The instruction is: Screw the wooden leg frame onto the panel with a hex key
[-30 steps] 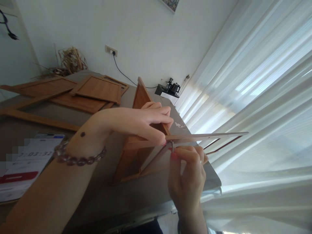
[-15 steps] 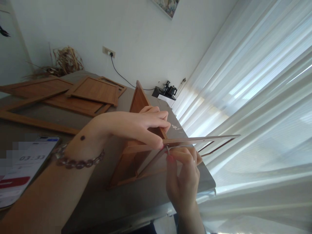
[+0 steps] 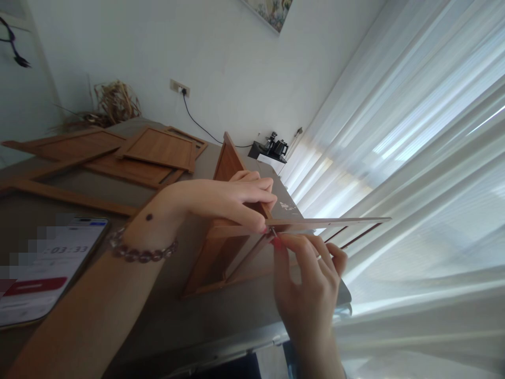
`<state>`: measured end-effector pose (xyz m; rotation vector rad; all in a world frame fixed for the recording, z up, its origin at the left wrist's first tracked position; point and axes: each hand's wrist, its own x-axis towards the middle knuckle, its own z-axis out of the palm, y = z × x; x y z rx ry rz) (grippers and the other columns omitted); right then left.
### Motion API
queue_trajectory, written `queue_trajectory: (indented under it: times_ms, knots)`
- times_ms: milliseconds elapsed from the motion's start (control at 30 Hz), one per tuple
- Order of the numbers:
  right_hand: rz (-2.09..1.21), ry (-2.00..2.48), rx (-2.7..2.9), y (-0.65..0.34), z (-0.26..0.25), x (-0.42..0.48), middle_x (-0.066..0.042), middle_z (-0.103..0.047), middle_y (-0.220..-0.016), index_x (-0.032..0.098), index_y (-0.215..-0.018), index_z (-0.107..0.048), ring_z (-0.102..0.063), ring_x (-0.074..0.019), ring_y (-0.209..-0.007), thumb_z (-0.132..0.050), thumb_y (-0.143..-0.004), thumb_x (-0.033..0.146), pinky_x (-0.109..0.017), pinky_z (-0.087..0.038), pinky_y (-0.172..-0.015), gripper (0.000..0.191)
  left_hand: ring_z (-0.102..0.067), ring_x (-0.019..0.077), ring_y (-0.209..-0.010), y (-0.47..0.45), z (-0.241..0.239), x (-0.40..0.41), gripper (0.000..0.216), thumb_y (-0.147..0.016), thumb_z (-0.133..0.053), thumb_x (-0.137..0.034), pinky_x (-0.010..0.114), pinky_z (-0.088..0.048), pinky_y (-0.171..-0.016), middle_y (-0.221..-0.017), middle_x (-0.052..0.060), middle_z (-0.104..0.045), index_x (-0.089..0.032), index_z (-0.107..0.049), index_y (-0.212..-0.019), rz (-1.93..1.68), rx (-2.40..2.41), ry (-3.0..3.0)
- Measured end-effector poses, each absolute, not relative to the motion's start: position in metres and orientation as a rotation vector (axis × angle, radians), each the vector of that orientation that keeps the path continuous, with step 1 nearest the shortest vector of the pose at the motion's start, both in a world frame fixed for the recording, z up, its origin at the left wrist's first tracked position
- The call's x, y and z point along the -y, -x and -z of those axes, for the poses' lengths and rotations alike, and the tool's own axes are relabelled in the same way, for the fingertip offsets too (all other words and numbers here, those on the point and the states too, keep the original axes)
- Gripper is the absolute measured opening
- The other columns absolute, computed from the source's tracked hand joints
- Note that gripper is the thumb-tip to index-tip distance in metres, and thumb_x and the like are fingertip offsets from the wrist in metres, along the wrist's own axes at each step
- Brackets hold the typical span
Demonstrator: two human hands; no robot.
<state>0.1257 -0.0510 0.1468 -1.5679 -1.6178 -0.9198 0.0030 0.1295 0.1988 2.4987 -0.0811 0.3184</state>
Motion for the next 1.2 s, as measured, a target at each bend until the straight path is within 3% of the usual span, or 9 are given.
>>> queue_trajectory:
  times_ms: [133,267,400,600,767,967,1067,1200]
  knots:
    - [0.862,1.675,1.675,-0.123,-0.16,0.061,0.003,-0.068,-0.071,0.022,-0.086,-0.063,-0.06,-0.0119,-0.065,-0.058,-0.092,0.02,-0.027,-0.037,-0.069,0.008,-0.036,0.0239,-0.1,-0.003,-0.201,-0.126,0.035,-0.08,-0.052,-0.055,0.034,-0.028,-0.09,-0.095,0.001,-0.038,-0.021,-0.048,-0.079,-0.313,0.071,-2.499]
    - [0.804,1.706,1.713,-0.126,-0.163,0.064,0.004,-0.064,-0.06,0.022,-0.084,-0.065,-0.057,-0.01,-0.05,-0.055,-0.094,0.024,-0.024,-0.033,-0.052,0.014,-0.035,0.023,-0.097,-0.004,-0.2,-0.126,0.037,-0.081,-0.052,-0.058,0.033,-0.028,-0.088,-0.092,0.0,-0.038,-0.022,-0.05,-0.08,-0.313,0.088,-2.494]
    - [0.473,1.697,1.627,-0.124,-0.157,0.061,0.004,-0.068,-0.062,0.023,-0.083,-0.065,-0.061,-0.009,-0.049,-0.051,-0.095,0.027,-0.019,-0.035,-0.046,0.019,-0.035,0.0228,-0.099,-0.004,-0.197,-0.129,0.033,-0.083,-0.053,-0.055,0.032,-0.029,-0.089,-0.094,0.0,-0.039,-0.022,-0.051,-0.082,-0.324,0.105,-2.499]
    - [-0.42,1.467,1.289,-0.11,-0.152,0.054,-0.004,-0.075,-0.079,0.019,-0.08,-0.07,-0.068,-0.012,-0.063,-0.048,-0.097,0.041,-0.019,-0.053,-0.058,0.035,-0.034,0.023,-0.098,-0.005,-0.196,-0.129,0.038,-0.083,-0.051,-0.06,0.034,-0.028,-0.089,-0.094,0.0,-0.039,-0.022,-0.049,-0.082,-0.34,0.138,-2.503]
    - [-0.916,1.122,0.92,-0.097,-0.144,0.048,-0.006,-0.076,-0.085,0.018,-0.083,-0.072,-0.072,-0.0144,-0.077,-0.051,-0.095,0.047,-0.019,-0.056,-0.061,0.037,-0.034,0.0225,-0.098,-0.006,-0.198,-0.125,0.031,-0.083,-0.052,-0.052,0.035,-0.028,-0.088,-0.095,0.0,-0.04,-0.021,-0.048,-0.082,-0.325,0.084,-2.518]
    - [-1.028,0.814,0.495,-0.075,-0.14,0.044,-0.005,-0.077,-0.09,0.022,-0.083,-0.075,-0.074,-0.0164,-0.083,-0.065,-0.087,0.043,-0.022,-0.059,-0.068,0.024,-0.035,0.0205,-0.097,-0.007,-0.197,-0.124,0.02,-0.083,-0.055,-0.037,0.035,-0.026,-0.09,-0.092,-0.001,-0.04,-0.02,-0.045,-0.078,-0.325,0.063,-2.503]
    - [-1.035,0.745,0.369,-0.069,-0.138,0.043,-0.004,-0.078,-0.093,0.024,-0.086,-0.077,-0.074,-0.0174,-0.09,-0.073,-0.081,0.041,-0.023,-0.061,-0.077,0.018,-0.035,0.0202,-0.095,-0.008,-0.195,-0.125,0.026,-0.085,-0.055,-0.041,0.035,-0.027,-0.088,-0.09,-0.001,-0.04,-0.02,-0.042,-0.075,-0.349,0.076,-2.492]
    - [-1.058,0.704,0.305,-0.065,-0.129,0.04,-0.001,-0.076,-0.101,0.028,-0.09,-0.078,-0.072,-0.0174,-0.099,-0.07,-0.081,0.048,-0.026,-0.06,-0.088,0.023,-0.035,0.0207,-0.095,-0.007,-0.195,-0.124,0.028,-0.085,-0.057,-0.043,0.035,-0.027,-0.087,-0.09,-0.001,-0.041,-0.02,-0.043,-0.075,-0.352,0.083,-2.472]
